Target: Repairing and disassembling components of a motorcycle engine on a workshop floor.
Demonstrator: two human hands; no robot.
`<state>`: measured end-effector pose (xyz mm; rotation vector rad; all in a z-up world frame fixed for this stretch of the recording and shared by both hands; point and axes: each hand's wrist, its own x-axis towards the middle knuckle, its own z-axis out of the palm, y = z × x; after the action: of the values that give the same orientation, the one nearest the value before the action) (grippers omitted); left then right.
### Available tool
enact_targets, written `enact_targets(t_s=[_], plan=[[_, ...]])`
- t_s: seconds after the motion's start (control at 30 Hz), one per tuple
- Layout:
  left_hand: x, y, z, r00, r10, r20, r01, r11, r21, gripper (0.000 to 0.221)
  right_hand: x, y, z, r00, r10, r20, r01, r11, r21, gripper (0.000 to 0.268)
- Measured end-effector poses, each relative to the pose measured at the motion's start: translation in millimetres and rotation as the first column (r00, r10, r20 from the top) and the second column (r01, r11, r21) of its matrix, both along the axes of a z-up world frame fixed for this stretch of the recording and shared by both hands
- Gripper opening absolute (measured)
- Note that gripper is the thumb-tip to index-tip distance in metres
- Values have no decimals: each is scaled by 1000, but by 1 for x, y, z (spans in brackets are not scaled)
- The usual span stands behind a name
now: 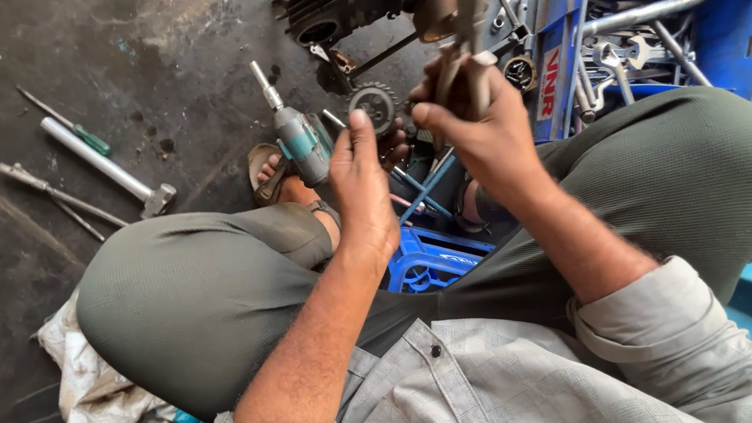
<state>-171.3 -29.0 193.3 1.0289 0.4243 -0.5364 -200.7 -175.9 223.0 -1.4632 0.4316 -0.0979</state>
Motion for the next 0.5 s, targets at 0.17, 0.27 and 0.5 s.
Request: enact_targets(t_s=[0.17,0.27,0.5], plan=[[-2,-7,-5,998,-55,-7,56,994,93,39,2,1,-3,1000,-11,-15,13,987,161,39],[-5,-10,-7,997,-76,29,72,991,109,39,2,3,-4,997,-5,-72,5,1000,-1,38],[-9,-10,2,986,-117,116,92,976,199,35,2,1,-6,998,-14,-67,13,1000,-7,39]])
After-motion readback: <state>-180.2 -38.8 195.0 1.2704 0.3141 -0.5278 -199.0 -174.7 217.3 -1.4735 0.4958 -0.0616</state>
